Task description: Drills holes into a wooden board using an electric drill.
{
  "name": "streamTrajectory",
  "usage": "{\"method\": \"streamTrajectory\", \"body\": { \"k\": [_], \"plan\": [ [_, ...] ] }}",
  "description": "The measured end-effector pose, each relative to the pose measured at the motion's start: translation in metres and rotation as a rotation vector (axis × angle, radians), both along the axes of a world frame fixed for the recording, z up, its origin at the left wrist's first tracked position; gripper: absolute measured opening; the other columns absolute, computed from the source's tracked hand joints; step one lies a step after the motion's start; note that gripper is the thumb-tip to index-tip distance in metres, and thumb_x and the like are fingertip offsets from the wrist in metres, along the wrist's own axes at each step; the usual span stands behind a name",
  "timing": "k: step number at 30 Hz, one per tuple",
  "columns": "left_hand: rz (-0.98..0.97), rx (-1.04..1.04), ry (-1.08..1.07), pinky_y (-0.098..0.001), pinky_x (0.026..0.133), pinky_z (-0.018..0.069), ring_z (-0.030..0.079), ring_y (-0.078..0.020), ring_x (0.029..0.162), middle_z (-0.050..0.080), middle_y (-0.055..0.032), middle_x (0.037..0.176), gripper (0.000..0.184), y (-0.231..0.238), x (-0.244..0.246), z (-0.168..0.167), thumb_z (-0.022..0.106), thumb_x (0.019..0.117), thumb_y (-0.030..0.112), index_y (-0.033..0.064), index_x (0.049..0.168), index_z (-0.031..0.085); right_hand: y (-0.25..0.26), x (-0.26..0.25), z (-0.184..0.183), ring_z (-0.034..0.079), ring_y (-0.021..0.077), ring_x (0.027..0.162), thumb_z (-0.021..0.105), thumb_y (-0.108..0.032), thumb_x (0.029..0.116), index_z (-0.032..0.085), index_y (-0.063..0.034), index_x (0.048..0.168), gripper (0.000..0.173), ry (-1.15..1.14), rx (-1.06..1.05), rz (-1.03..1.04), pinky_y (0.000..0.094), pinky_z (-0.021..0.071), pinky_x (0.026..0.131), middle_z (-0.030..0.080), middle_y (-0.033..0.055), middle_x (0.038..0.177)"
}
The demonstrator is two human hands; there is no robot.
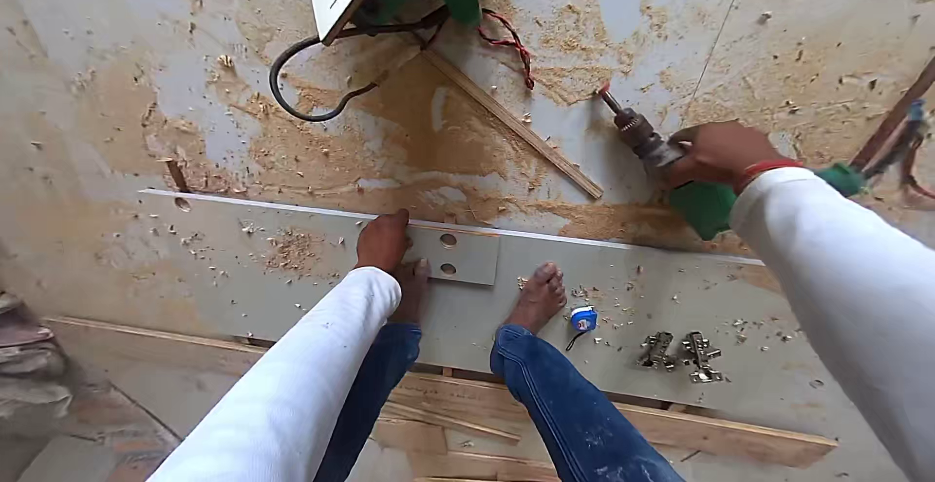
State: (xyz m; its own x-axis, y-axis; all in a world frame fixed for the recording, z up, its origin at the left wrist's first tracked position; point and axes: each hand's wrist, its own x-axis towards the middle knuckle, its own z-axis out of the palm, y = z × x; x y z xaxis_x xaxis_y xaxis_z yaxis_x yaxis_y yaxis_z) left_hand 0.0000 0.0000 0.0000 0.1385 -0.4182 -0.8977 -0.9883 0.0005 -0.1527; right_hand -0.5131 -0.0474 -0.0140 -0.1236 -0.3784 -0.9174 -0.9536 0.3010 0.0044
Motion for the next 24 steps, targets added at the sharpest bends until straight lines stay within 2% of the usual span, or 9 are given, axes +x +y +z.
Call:
{"method": "streamTrajectory", "body": {
  "k": [2, 4, 6, 7, 9, 11, 14, 20, 24],
  "plan": [
    [0.007, 0.000, 0.003, -0.0673, 0.085, 0.0537, 0.067, -0.0470, 0.106, 0.070, -0.0237, 0.110, 0.029, 0.001, -0.002, 0.002, 0.076, 0.0924, 0.017, 0.0085, 0.119, 0.067, 0.008, 0.037, 0.017, 0.059, 0.0591, 0.115, 0.084, -0.028, 0.0776, 0.063, -0.0014, 0.133, 0.065, 0.043, -0.175, -0.073, 0.0784, 0.0467, 0.084, 0.062, 0.0366, 0.123],
    [0.024, -0.029, 0.006, -0.0669, 0.085, 0.0538, 0.067, -0.0474, 0.105, 0.071, -0.0237, 0.109, 0.028, 0.002, -0.003, 0.006, 0.075, 0.0928, 0.016, 0.0086, 0.119, 0.068, 0.022, 0.094, 0.041, 0.050, 0.0614, 0.125, 0.077, -0.008, 0.0811, 0.060, 0.0101, 0.128, 0.053, 0.005, -0.378, -0.116, 0.0780, 0.0457, 0.090, 0.051, 0.0401, 0.135],
    [0.024, -0.038, 0.029, -0.0674, 0.086, 0.0532, 0.067, -0.0473, 0.107, 0.070, -0.0240, 0.110, 0.028, 0.000, -0.002, 0.006, 0.075, 0.0934, 0.016, 0.0080, 0.120, 0.068, 0.050, 0.160, 0.049, 0.060, 0.0483, 0.120, 0.068, -0.009, 0.0893, 0.066, -0.0003, 0.125, 0.037, -0.174, -0.402, -0.117, 0.0667, 0.0511, 0.093, 0.061, 0.0288, 0.130],
    [0.025, -0.031, 0.048, -0.0683, 0.086, 0.0527, 0.067, -0.0478, 0.107, 0.070, -0.0245, 0.110, 0.028, 0.001, 0.001, 0.006, 0.074, 0.0938, 0.017, 0.0073, 0.120, 0.068, 0.069, 0.193, 0.045, 0.065, 0.0415, 0.115, 0.067, -0.015, 0.0929, 0.068, -0.0076, 0.128, 0.035, -0.292, -0.312, -0.131, 0.0627, 0.0542, 0.091, 0.065, 0.0218, 0.127],
    [0.021, -0.029, 0.078, -0.0690, 0.086, 0.0524, 0.067, -0.0482, 0.106, 0.070, -0.0245, 0.109, 0.028, 0.004, 0.006, 0.006, 0.075, 0.0935, 0.017, 0.0073, 0.119, 0.068, 0.105, 0.247, 0.031, 0.067, 0.0381, 0.114, 0.066, -0.028, 0.0993, 0.062, -0.0141, 0.141, 0.044, -0.427, -0.102, -0.161, 0.0605, 0.0548, 0.092, 0.067, 0.0189, 0.126],
    [0.022, -0.050, 0.113, -0.0678, 0.087, 0.0525, 0.067, -0.0473, 0.107, 0.071, -0.0240, 0.108, 0.028, 0.004, 0.012, 0.003, 0.075, 0.0936, 0.016, 0.0067, 0.119, 0.068, 0.123, 0.279, 0.017, 0.066, 0.0384, 0.115, 0.061, -0.029, 0.1028, 0.057, -0.0159, 0.146, 0.046, -0.416, -0.044, -0.165, 0.0592, 0.0539, 0.093, 0.068, 0.0196, 0.124],
    [-0.011, -0.050, 0.164, -0.0662, 0.088, 0.0526, 0.067, -0.0462, 0.107, 0.070, -0.0231, 0.109, 0.028, 0.008, 0.022, 0.001, 0.074, 0.0945, 0.017, 0.0059, 0.119, 0.067, 0.139, 0.297, 0.008, 0.069, 0.0376, 0.111, 0.058, -0.021, 0.1038, 0.065, -0.0140, 0.136, 0.034, -0.321, -0.155, -0.223, 0.0579, 0.0550, 0.091, 0.071, 0.0185, 0.117],
    [-0.014, -0.064, 0.232, -0.0666, 0.088, 0.0528, 0.067, -0.0460, 0.107, 0.070, -0.0236, 0.110, 0.028, 0.007, 0.029, 0.002, 0.074, 0.0934, 0.015, 0.0059, 0.119, 0.067, 0.133, 0.306, 0.007, 0.071, 0.0390, 0.102, 0.065, -0.018, 0.0994, 0.072, -0.0063, 0.114, 0.020, -0.227, -0.214, -0.242, 0.0592, 0.0557, 0.086, 0.074, 0.0192, 0.104],
    [-0.024, -0.050, 0.252, -0.0651, 0.088, 0.0529, 0.067, -0.0450, 0.108, 0.070, -0.0226, 0.111, 0.028, 0.004, 0.032, 0.001, 0.074, 0.0943, 0.016, 0.0063, 0.119, 0.067, 0.124, 0.310, 0.009, 0.071, 0.0390, 0.104, 0.068, -0.019, 0.0979, 0.074, -0.0068, 0.111, 0.019, -0.172, -0.190, -0.200, 0.0596, 0.0553, 0.086, 0.074, 0.0188, 0.106]
  ]
}}
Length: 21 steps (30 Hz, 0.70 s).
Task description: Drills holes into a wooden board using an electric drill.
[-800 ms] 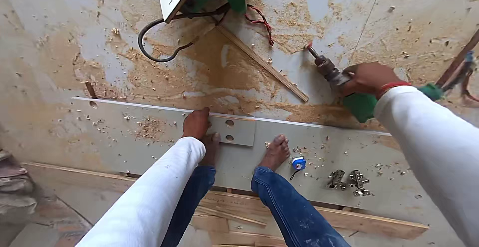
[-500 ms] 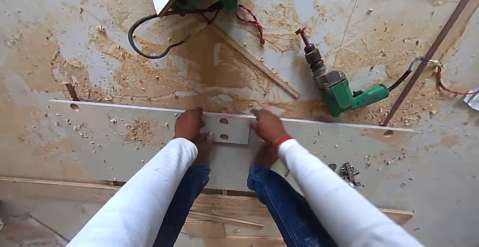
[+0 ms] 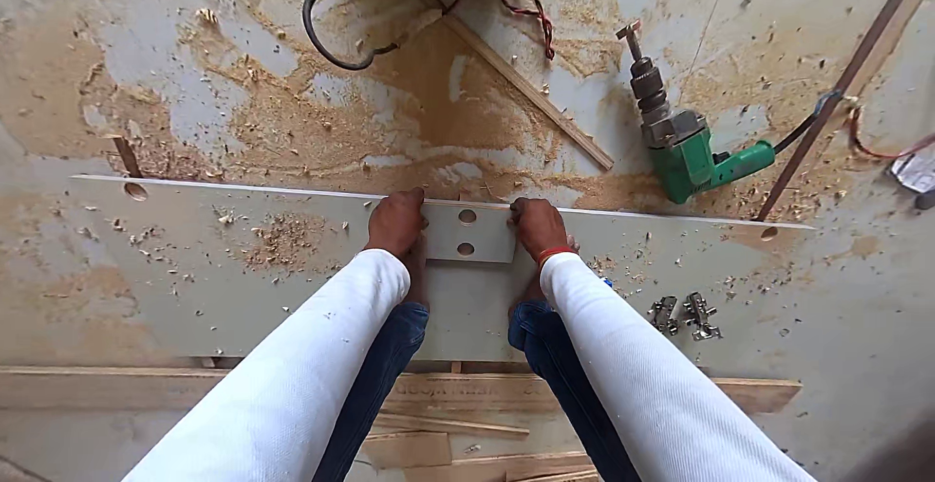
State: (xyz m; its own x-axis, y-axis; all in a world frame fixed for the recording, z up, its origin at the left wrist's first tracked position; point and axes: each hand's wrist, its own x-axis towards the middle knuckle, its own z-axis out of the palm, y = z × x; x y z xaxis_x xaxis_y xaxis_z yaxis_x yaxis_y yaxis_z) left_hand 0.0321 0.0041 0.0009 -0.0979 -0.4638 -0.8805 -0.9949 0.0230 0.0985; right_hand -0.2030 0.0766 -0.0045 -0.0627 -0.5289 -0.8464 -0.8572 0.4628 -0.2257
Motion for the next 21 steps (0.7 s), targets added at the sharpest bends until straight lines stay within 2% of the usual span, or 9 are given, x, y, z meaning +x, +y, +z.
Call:
{"method": "streamTrajectory", "body": {
  "k": [4, 9, 12, 13, 14, 15, 17, 19, 21],
  "plan": [
    [-0.049, 0.029, 0.004, -0.0635, 0.087, 0.0542, 0.068, -0.0439, 0.107, 0.070, -0.0220, 0.109, 0.025, -0.002, 0.000, 0.000, 0.073, 0.0949, 0.017, 0.0066, 0.117, 0.066, -0.003, 0.010, 0.004, 0.070, 0.0399, 0.102, 0.069, -0.017, 0.0956, 0.073, -0.0057, 0.105, 0.016, 0.105, 0.017, 0.061, 0.0598, 0.0559, 0.080, 0.072, 0.0188, 0.108],
    [-0.102, 0.043, 0.068, -0.0654, 0.091, 0.0521, 0.066, -0.0471, 0.110, 0.069, -0.0268, 0.111, 0.023, -0.014, 0.010, -0.007, 0.064, 0.1010, 0.019, 0.0011, 0.115, 0.069, -0.010, 0.020, 0.010, 0.070, 0.0400, 0.103, 0.066, -0.013, 0.0952, 0.074, -0.0069, 0.105, 0.014, 0.204, 0.041, 0.090, 0.0593, 0.0552, 0.079, 0.073, 0.0185, 0.108],
    [-0.199, 0.011, 0.088, -0.0661, 0.086, 0.0540, 0.065, -0.0464, 0.112, 0.066, -0.0233, 0.123, 0.028, -0.013, 0.005, 0.013, 0.058, 0.1034, 0.021, 0.0092, 0.127, 0.067, -0.010, 0.023, 0.012, 0.069, 0.0398, 0.103, 0.062, -0.009, 0.0963, 0.073, -0.0050, 0.103, 0.014, 0.235, 0.035, 0.093, 0.0586, 0.0549, 0.078, 0.072, 0.0185, 0.109],
    [-0.263, 0.008, 0.144, -0.0655, 0.087, 0.0539, 0.063, -0.0468, 0.115, 0.062, -0.0224, 0.131, 0.031, -0.011, 0.003, 0.025, 0.057, 0.1037, 0.019, 0.0105, 0.133, 0.065, -0.010, 0.024, 0.012, 0.069, 0.0401, 0.103, 0.061, -0.010, 0.0969, 0.073, -0.0043, 0.104, 0.015, 0.232, 0.028, 0.092, 0.0587, 0.0549, 0.079, 0.071, 0.0186, 0.110],
    [-0.327, 0.044, 0.201, -0.0658, 0.094, 0.0506, 0.057, -0.0477, 0.125, 0.055, -0.0214, 0.144, 0.037, -0.007, 0.001, 0.035, 0.058, 0.1037, 0.018, 0.0111, 0.140, 0.061, -0.009, 0.025, 0.012, 0.069, 0.0405, 0.103, 0.062, -0.011, 0.0974, 0.073, -0.0042, 0.105, 0.015, 0.226, 0.023, 0.093, 0.0590, 0.0551, 0.079, 0.071, 0.0186, 0.110],
    [-0.376, 0.105, 0.238, -0.0675, 0.101, 0.0445, 0.047, -0.0489, 0.136, 0.045, -0.0195, 0.156, 0.045, -0.001, 0.000, 0.043, 0.059, 0.1033, 0.018, 0.0110, 0.147, 0.055, -0.009, 0.025, 0.012, 0.069, 0.0415, 0.103, 0.062, -0.012, 0.0975, 0.074, -0.0038, 0.104, 0.016, 0.215, 0.017, 0.089, 0.0602, 0.0549, 0.079, 0.071, 0.0193, 0.111],
    [-0.478, 0.184, 0.192, -0.0680, 0.106, 0.0408, 0.031, -0.0473, 0.149, 0.023, -0.0100, 0.170, 0.061, 0.015, 0.000, 0.039, 0.060, 0.1015, 0.022, 0.0120, 0.158, 0.040, -0.007, 0.023, 0.014, 0.069, 0.0408, 0.106, 0.061, -0.015, 0.0986, 0.074, -0.0056, 0.107, 0.018, 0.213, 0.032, 0.067, 0.0612, 0.0551, 0.081, 0.071, 0.0191, 0.111],
    [-0.496, 0.243, 0.091, -0.0637, 0.107, 0.0418, 0.023, -0.0434, 0.153, 0.008, -0.0004, 0.174, 0.068, 0.017, 0.001, 0.036, 0.059, 0.1027, 0.028, 0.0103, 0.162, 0.030, -0.011, 0.026, 0.013, 0.069, 0.0396, 0.106, 0.060, -0.018, 0.1003, 0.073, -0.0072, 0.109, 0.020, 0.209, 0.066, 0.022, 0.0604, 0.0552, 0.084, 0.072, 0.0187, 0.111],
    [-0.447, 0.287, 0.072, -0.0604, 0.109, 0.0409, 0.020, -0.0415, 0.155, 0.006, 0.0019, 0.174, 0.072, 0.015, -0.002, 0.032, 0.061, 0.1025, 0.031, 0.0094, 0.163, 0.027, -0.015, 0.024, 0.010, 0.070, 0.0399, 0.107, 0.060, -0.019, 0.1001, 0.073, -0.0078, 0.111, 0.019, 0.193, 0.121, 0.002, 0.0604, 0.0551, 0.085, 0.073, 0.0190, 0.110]
  ]
}}
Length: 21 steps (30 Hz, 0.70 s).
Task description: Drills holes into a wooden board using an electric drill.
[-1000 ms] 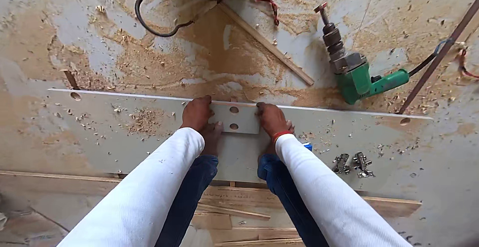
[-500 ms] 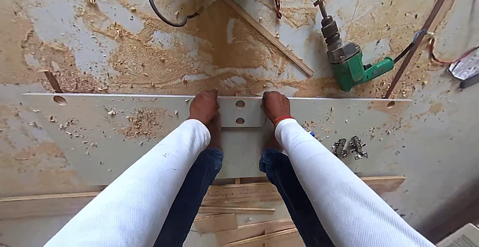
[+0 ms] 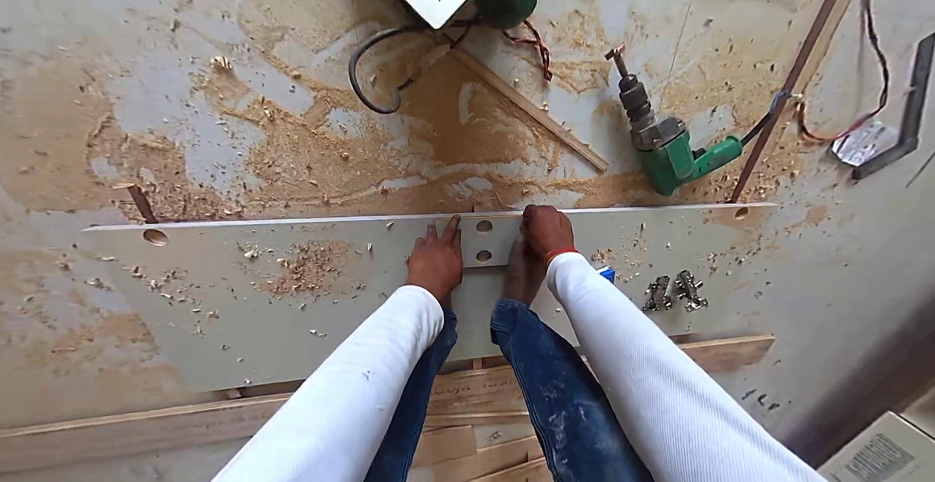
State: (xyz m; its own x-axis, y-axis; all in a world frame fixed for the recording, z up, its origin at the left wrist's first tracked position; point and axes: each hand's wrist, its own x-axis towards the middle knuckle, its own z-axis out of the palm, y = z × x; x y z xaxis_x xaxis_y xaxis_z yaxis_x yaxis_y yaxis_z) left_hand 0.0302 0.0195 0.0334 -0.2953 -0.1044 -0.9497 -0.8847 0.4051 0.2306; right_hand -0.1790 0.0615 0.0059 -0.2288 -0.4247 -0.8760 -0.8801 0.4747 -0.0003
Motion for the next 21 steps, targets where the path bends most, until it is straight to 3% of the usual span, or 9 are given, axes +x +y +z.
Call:
{"method": "streamTrajectory", "body": {
  "k": [5, 9, 13, 15, 17, 19, 21],
  "plan": [
    [0.104, 0.036, 0.039, -0.0616, 0.110, 0.0426, 0.023, -0.0467, 0.152, 0.009, -0.0061, 0.173, 0.086, 0.001, 0.000, -0.008, 0.070, 0.0968, 0.035, 0.0061, 0.163, 0.024, 0.001, -0.007, -0.003, 0.070, 0.0419, 0.101, 0.066, -0.018, 0.0958, 0.073, -0.0050, 0.104, 0.017, -0.050, 0.003, -0.002, 0.0625, 0.0551, 0.083, 0.073, 0.0211, 0.102],
    [0.063, -0.031, 0.027, -0.0595, 0.110, 0.0414, 0.015, -0.0428, 0.156, 0.001, 0.0011, 0.174, 0.095, 0.014, 0.004, -0.009, 0.074, 0.0944, 0.032, 0.0120, 0.166, 0.015, 0.003, -0.008, -0.006, 0.071, 0.0410, 0.100, 0.068, -0.018, 0.0936, 0.073, -0.0050, 0.099, 0.015, -0.047, -0.007, 0.001, 0.0613, 0.0554, 0.081, 0.073, 0.0201, 0.100],
    [0.031, -0.051, 0.009, -0.0614, 0.108, 0.0417, 0.017, -0.0430, 0.155, 0.004, 0.0018, 0.174, 0.089, 0.012, 0.002, -0.005, 0.071, 0.0955, 0.028, 0.0120, 0.165, 0.019, 0.005, -0.013, -0.004, 0.071, 0.0391, 0.103, 0.063, -0.016, 0.0965, 0.074, -0.0073, 0.104, 0.016, -0.106, -0.038, 0.018, 0.0605, 0.0554, 0.084, 0.074, 0.0186, 0.105],
    [0.035, -0.056, 0.008, -0.0629, 0.106, 0.0425, 0.018, -0.0429, 0.155, 0.007, 0.0019, 0.174, 0.084, 0.011, -0.001, -0.005, 0.069, 0.0958, 0.028, 0.0117, 0.164, 0.023, 0.001, -0.034, 0.002, 0.068, 0.0374, 0.113, 0.066, -0.024, 0.0984, 0.072, -0.0106, 0.124, 0.030, -0.088, -0.179, 0.012, 0.0600, 0.0545, 0.093, 0.071, 0.0168, 0.120],
    [0.051, -0.056, -0.007, -0.0644, 0.104, 0.0438, 0.018, -0.0431, 0.155, 0.008, 0.0022, 0.174, 0.085, 0.010, -0.003, -0.008, 0.071, 0.0936, 0.031, 0.0118, 0.163, 0.027, -0.017, -0.067, 0.012, 0.060, 0.0418, 0.128, 0.072, -0.034, 0.0948, 0.059, -0.0062, 0.143, 0.057, 0.069, -0.381, -0.050, 0.0603, 0.0484, 0.105, 0.062, 0.0228, 0.139],
    [0.042, -0.055, -0.033, -0.0653, 0.103, 0.0449, 0.019, -0.0451, 0.154, 0.007, 0.0014, 0.174, 0.085, 0.016, -0.003, -0.011, 0.072, 0.0926, 0.035, 0.0108, 0.162, 0.030, -0.040, -0.110, 0.018, 0.044, 0.0498, 0.141, 0.080, -0.035, 0.0867, 0.041, 0.0017, 0.153, 0.086, 0.260, -0.426, -0.150, 0.0645, 0.0376, 0.115, 0.044, 0.0319, 0.154],
    [-0.005, -0.082, -0.017, -0.0639, 0.102, 0.0457, 0.021, -0.0473, 0.152, 0.004, -0.0023, 0.174, 0.081, 0.023, -0.001, -0.012, 0.069, 0.0945, 0.036, 0.0074, 0.161, 0.031, -0.053, -0.157, 0.008, 0.034, 0.0596, 0.143, 0.089, -0.026, 0.0738, 0.030, 0.0032, 0.158, 0.107, 0.398, -0.365, -0.189, 0.0727, 0.0318, 0.113, 0.030, 0.0401, 0.157]
  ]
}}
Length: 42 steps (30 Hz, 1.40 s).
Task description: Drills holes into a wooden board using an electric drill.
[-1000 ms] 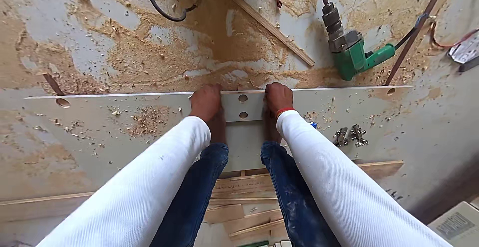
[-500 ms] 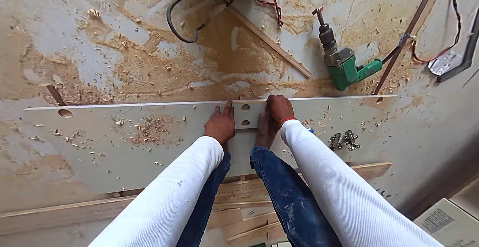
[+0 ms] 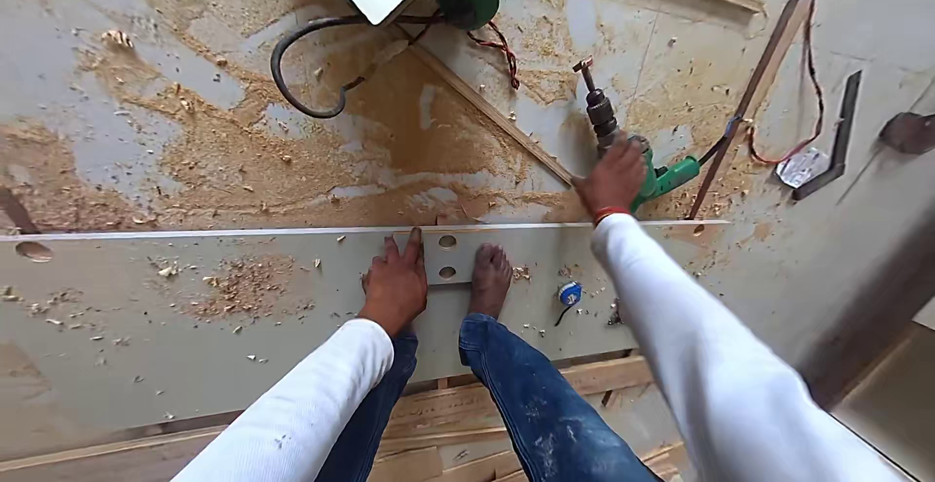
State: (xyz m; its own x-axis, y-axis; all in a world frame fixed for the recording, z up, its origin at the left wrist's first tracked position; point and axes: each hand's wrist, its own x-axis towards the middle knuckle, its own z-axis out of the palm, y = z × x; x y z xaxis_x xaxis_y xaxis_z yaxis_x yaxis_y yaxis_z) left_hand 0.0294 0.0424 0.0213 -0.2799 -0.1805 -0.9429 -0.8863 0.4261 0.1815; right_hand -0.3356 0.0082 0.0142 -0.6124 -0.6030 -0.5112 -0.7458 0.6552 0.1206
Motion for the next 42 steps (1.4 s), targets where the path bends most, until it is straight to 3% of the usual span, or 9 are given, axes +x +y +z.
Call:
{"method": "streamTrajectory", "body": {
  "k": [5, 9, 13, 16, 19, 22, 25, 30, 42],
  "plan": [
    [-0.128, -0.019, 0.072, -0.0647, 0.112, 0.0350, 0.013, -0.0453, 0.155, -0.004, -0.0049, 0.174, 0.063, -0.003, 0.013, -0.002, 0.045, 0.1053, 0.015, 0.0072, 0.164, 0.022, -0.034, -0.075, -0.033, 0.046, 0.0675, 0.125, 0.089, -0.015, 0.0739, 0.045, 0.0025, 0.148, 0.088, 0.025, 0.236, 0.040, 0.0805, 0.0390, 0.097, 0.041, 0.0473, 0.141],
    [0.043, -0.110, 0.210, -0.0665, 0.117, 0.0274, 0.022, -0.0456, 0.153, 0.016, -0.0125, 0.172, 0.061, -0.002, 0.003, 0.025, 0.061, 0.1012, 0.028, 0.0078, 0.155, 0.043, -0.029, -0.068, -0.010, 0.046, 0.0674, 0.125, 0.089, -0.025, 0.0730, 0.051, -0.0028, 0.144, 0.084, -0.059, 0.360, 0.056, 0.0792, 0.0466, 0.088, 0.040, 0.0466, 0.143],
    [0.825, 0.163, 0.336, -0.0566, 0.111, 0.0445, 0.052, -0.0367, 0.136, 0.048, -0.0183, 0.154, 0.063, 0.005, -0.071, 0.106, 0.062, 0.1016, 0.045, 0.0033, 0.147, 0.051, -0.027, -0.011, 0.084, 0.055, 0.0611, 0.117, 0.090, -0.043, 0.0694, 0.060, -0.0027, 0.134, 0.082, -0.247, 0.542, 0.187, 0.0763, 0.0476, 0.086, 0.057, 0.0407, 0.126],
    [1.623, 0.567, 0.276, -0.0632, 0.100, 0.0492, 0.051, -0.0390, 0.137, 0.039, -0.0131, 0.162, 0.077, 0.010, -0.120, 0.155, 0.048, 0.1004, 0.065, 0.0205, 0.161, 0.031, -0.017, 0.049, 0.162, 0.067, 0.0480, 0.102, 0.083, -0.059, 0.0720, 0.057, -0.0009, 0.131, 0.087, -0.421, 0.650, 0.256, 0.0673, 0.0533, 0.082, 0.068, 0.0276, 0.108],
    [1.960, 0.543, 0.152, -0.0587, 0.093, 0.0525, 0.061, -0.0344, 0.120, 0.059, -0.0149, 0.140, 0.077, 0.000, -0.145, 0.183, 0.062, 0.0948, 0.062, 0.0216, 0.156, 0.038, 0.006, 0.090, 0.225, 0.067, 0.0434, 0.109, 0.069, -0.069, 0.0833, 0.047, -0.0053, 0.146, 0.092, -0.653, 0.604, 0.160, 0.0640, 0.0540, 0.088, 0.067, 0.0236, 0.119],
    [1.967, 0.531, 0.044, -0.0509, 0.087, 0.0573, 0.068, -0.0319, 0.103, 0.067, -0.0205, 0.118, 0.065, 0.001, -0.118, 0.199, 0.071, 0.0968, 0.039, 0.0092, 0.148, 0.044, 0.029, 0.099, 0.257, 0.062, 0.0389, 0.123, 0.072, -0.077, 0.0757, 0.009, -0.0163, 0.167, 0.126, -0.940, 0.684, 0.010, 0.0622, 0.0508, 0.101, 0.054, 0.0231, 0.145],
    [1.951, 0.566, -0.043, -0.0507, 0.085, 0.0580, 0.069, -0.0334, 0.100, 0.067, -0.0227, 0.114, 0.057, 0.005, -0.089, 0.187, 0.065, 0.1006, 0.039, 0.0043, 0.143, 0.048, 0.047, 0.102, 0.290, 0.060, 0.0371, 0.128, 0.087, -0.071, 0.0629, -0.003, -0.0181, 0.167, 0.147, -1.043, 0.781, 0.120, 0.0629, 0.0487, 0.104, 0.055, 0.0208, 0.147],
    [1.973, 0.596, -0.108, -0.0463, 0.077, 0.0581, 0.069, -0.0284, 0.088, 0.070, -0.0180, 0.103, 0.051, 0.012, -0.070, 0.154, 0.058, 0.1015, 0.048, 0.0035, 0.125, 0.062, 0.083, 0.123, 0.286, 0.061, 0.0360, 0.122, 0.070, -0.009, 0.0823, 0.034, -0.0153, 0.162, 0.088, -0.751, 0.582, 0.423, 0.0566, 0.0466, 0.101, 0.063, 0.0135, 0.138],
    [1.997, 0.676, -0.204, -0.0532, 0.084, 0.0593, 0.070, -0.0349, 0.101, 0.068, -0.0221, 0.117, 0.064, 0.030, -0.065, 0.185, 0.062, 0.1007, 0.046, 0.0081, 0.148, 0.043, 0.084, 0.141, 0.264, 0.062, 0.0397, 0.117, 0.056, -0.002, 0.0910, 0.036, -0.0163, 0.161, 0.074, -0.687, 0.605, 0.588, 0.0595, 0.0455, 0.099, 0.063, 0.0166, 0.136]
  ]
}}
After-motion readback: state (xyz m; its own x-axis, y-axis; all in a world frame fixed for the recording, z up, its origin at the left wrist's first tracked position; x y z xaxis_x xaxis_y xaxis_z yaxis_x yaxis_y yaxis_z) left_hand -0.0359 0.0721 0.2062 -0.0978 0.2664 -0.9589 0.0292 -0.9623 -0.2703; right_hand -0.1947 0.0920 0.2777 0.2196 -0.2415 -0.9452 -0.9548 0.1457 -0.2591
